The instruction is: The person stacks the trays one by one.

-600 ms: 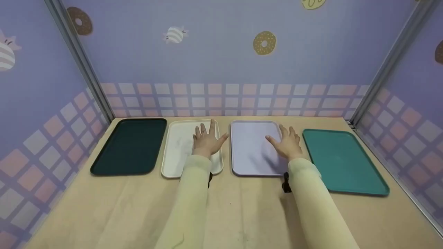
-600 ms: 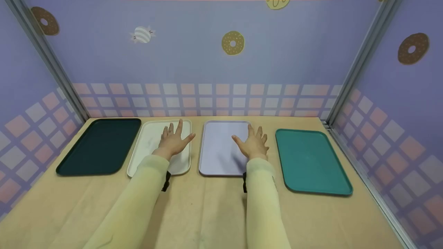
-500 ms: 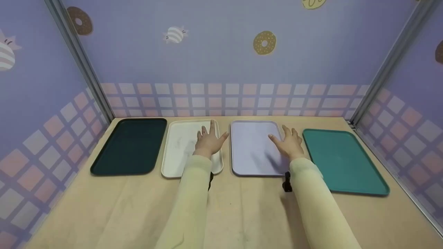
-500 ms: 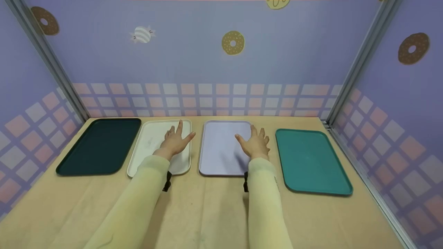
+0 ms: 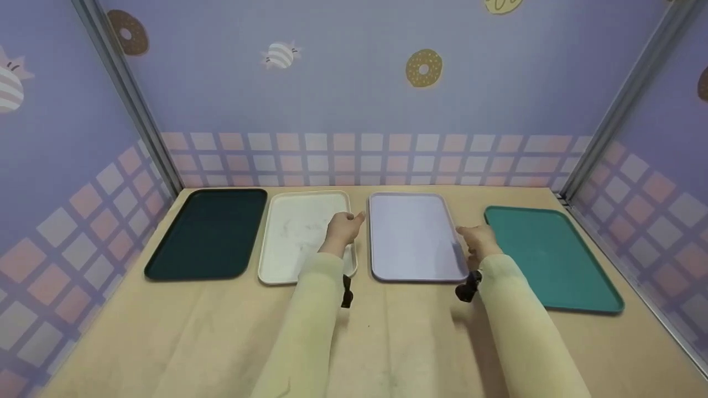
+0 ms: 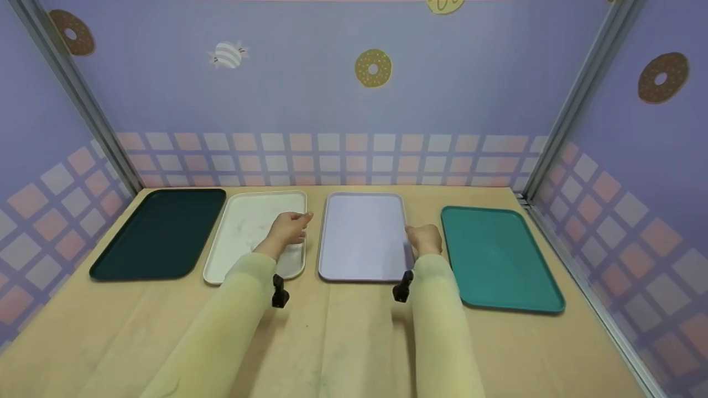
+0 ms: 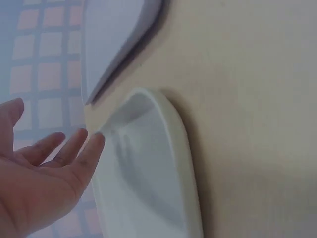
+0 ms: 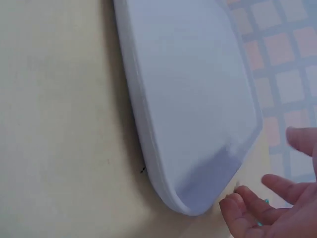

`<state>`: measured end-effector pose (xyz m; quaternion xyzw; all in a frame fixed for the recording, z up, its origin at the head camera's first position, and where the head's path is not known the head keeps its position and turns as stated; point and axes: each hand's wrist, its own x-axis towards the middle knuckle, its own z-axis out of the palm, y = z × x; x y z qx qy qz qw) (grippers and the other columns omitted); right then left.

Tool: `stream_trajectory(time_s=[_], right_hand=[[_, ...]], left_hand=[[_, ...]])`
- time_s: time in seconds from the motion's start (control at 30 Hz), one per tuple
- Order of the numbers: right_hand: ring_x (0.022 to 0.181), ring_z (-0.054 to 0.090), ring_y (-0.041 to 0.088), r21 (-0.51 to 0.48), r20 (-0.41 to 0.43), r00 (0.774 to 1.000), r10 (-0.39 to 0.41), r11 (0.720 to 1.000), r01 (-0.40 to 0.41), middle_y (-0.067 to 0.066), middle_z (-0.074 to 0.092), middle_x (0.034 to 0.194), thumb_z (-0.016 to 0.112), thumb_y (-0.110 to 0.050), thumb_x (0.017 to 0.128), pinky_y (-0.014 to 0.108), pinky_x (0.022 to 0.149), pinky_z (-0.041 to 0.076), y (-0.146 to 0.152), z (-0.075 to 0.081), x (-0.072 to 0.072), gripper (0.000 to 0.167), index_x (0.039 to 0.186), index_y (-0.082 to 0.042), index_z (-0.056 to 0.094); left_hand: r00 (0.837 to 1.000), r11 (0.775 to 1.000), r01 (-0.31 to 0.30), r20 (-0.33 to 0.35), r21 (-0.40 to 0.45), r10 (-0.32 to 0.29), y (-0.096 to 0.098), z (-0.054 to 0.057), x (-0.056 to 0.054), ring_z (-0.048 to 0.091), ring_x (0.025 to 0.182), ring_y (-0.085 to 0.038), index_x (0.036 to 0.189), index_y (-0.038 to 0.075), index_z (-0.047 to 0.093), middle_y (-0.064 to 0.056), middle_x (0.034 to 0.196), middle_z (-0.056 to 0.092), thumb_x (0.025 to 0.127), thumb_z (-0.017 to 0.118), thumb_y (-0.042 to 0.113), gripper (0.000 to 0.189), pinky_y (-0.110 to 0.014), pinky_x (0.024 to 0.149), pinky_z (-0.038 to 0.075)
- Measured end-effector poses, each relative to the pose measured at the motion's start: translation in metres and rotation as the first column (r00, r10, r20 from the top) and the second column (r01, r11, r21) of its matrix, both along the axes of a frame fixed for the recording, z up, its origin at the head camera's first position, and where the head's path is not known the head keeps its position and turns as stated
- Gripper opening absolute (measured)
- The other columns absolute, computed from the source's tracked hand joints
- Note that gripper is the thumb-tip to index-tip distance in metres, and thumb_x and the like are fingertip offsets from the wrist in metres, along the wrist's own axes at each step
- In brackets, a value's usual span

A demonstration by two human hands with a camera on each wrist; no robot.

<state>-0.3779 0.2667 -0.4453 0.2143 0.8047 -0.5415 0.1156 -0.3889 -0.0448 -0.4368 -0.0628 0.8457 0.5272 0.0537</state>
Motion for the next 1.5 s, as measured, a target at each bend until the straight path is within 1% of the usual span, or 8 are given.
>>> stream_trajectory(time_s=[0.1, 0.3, 0.5, 0.7, 0.9, 1.0, 1.17, 1.5], right_hand=[[0.073, 0.039, 0.015, -0.066, 0.047, 0.998, -0.037, 0.997, 0.04, 0.003, 0.038, 0.084, 0.053, -0.023, 0.105, 0.03, 0.067, 0.042, 0.001, -0.001, 0.0, 0.033, 0.129, 0.0, 0.047], [0.086, 0.06, 0.017, -0.07, 0.076, 0.997, -0.019, 0.997, 0.024, 0.006, 0.06, 0.095, 0.052, -0.008, 0.102, 0.029, 0.077, 0.057, 0.0, -0.002, 0.001, 0.019, 0.116, 0.003, 0.06], [0.063, 0.055, 0.013, -0.045, 0.073, 0.997, -0.028, 0.999, 0.031, 0.0, 0.055, 0.067, 0.052, 0.004, 0.094, 0.027, 0.06, 0.053, 0.0, -0.004, 0.0, 0.011, 0.091, 0.0, 0.062], [0.066, 0.05, 0.013, -0.018, 0.071, 0.997, -0.005, 1.0, 0.007, 0.004, 0.053, 0.079, 0.054, 0.005, 0.096, 0.025, 0.059, 0.047, 0.003, -0.011, -0.006, 0.026, 0.121, 0.004, 0.065], [0.104, 0.055, 0.022, -0.015, 0.073, 0.996, 0.057, 0.998, -0.056, 0.02, 0.052, 0.148, 0.053, 0.001, 0.101, 0.031, 0.092, 0.056, 0.01, -0.018, -0.009, 0.051, 0.152, -0.002, 0.048], [0.121, 0.05, 0.024, -0.034, 0.064, 0.994, 0.084, 0.996, -0.082, 0.022, 0.043, 0.159, 0.052, -0.001, 0.103, 0.039, 0.114, 0.048, 0.012, -0.019, -0.007, 0.051, 0.153, -0.002, 0.046], [0.122, 0.052, 0.022, -0.095, 0.024, 0.996, 0.089, 0.992, -0.087, 0.022, 0.045, 0.157, 0.052, -0.002, 0.102, 0.041, 0.119, 0.044, 0.014, -0.018, 0.005, 0.051, 0.152, 0.001, 0.046], [0.083, 0.063, 0.012, -0.277, -0.095, 0.994, 0.057, 0.958, -0.081, 0.0, 0.069, 0.096, 0.056, 0.002, 0.101, 0.025, 0.075, 0.058, 0.023, -0.014, 0.039, 0.05, 0.149, 0.007, 0.047]], left_hand=[[0.994, 0.992, -0.013, 0.105, 0.129, -0.001, 0.005, 0.001, 0.003, 0.067, 0.121, -0.038, 0.147, -0.008, 0.047, -0.026, 0.139, 0.06, 0.108, 0.052, 0.033, 0.056, -0.041, 0.101, 0.059], [0.975, 0.988, -0.006, 0.222, 0.156, -0.029, 0.016, 0.002, 0.01, 0.07, 0.115, -0.037, 0.141, -0.009, 0.049, -0.027, 0.132, 0.063, 0.107, 0.053, 0.023, 0.047, -0.043, 0.099, 0.06], [0.968, 0.98, -0.042, 0.251, 0.196, -0.009, 0.024, -0.004, 0.012, 0.071, 0.108, -0.032, 0.131, -0.008, 0.056, -0.023, 0.125, 0.066, 0.104, 0.057, 0.009, 0.032, -0.042, 0.097, 0.061], [0.99, 0.997, -0.017, 0.138, -0.077, 0.027, 0.027, -0.012, 0.007, 0.07, 0.082, -0.022, 0.096, -0.006, 0.07, -0.01, 0.087, 0.065, 0.096, 0.063, -0.002, 0.007, -0.031, 0.078, 0.064], [0.994, 0.992, -0.046, 0.096, -0.119, 0.057, 0.027, -0.015, 0.008, 0.073, 0.086, -0.023, 0.114, -0.005, 0.072, -0.016, 0.109, 0.073, 0.091, 0.068, -0.006, 0.023, -0.03, 0.075, 0.064], [0.993, 0.992, -0.051, 0.102, -0.112, 0.062, 0.027, -0.016, 0.01, 0.072, 0.087, -0.023, 0.118, -0.003, 0.071, -0.017, 0.116, 0.072, 0.091, 0.067, -0.007, 0.027, -0.031, 0.075, 0.064], [0.994, 0.997, -0.071, 0.092, 0.043, 0.067, 0.024, -0.017, 0.017, 0.07, 0.087, -0.024, 0.122, -0.005, 0.068, -0.019, 0.119, 0.069, 0.091, 0.066, -0.009, 0.031, -0.033, 0.076, 0.063], [0.998, 0.975, -0.039, 0.058, 0.219, 0.027, 0.017, -0.026, 0.043, 0.064, 0.073, -0.013, 0.126, -0.006, 0.067, -0.015, 0.11, 0.07, 0.092, 0.065, -0.009, 0.034, -0.032, 0.072, 0.064]])
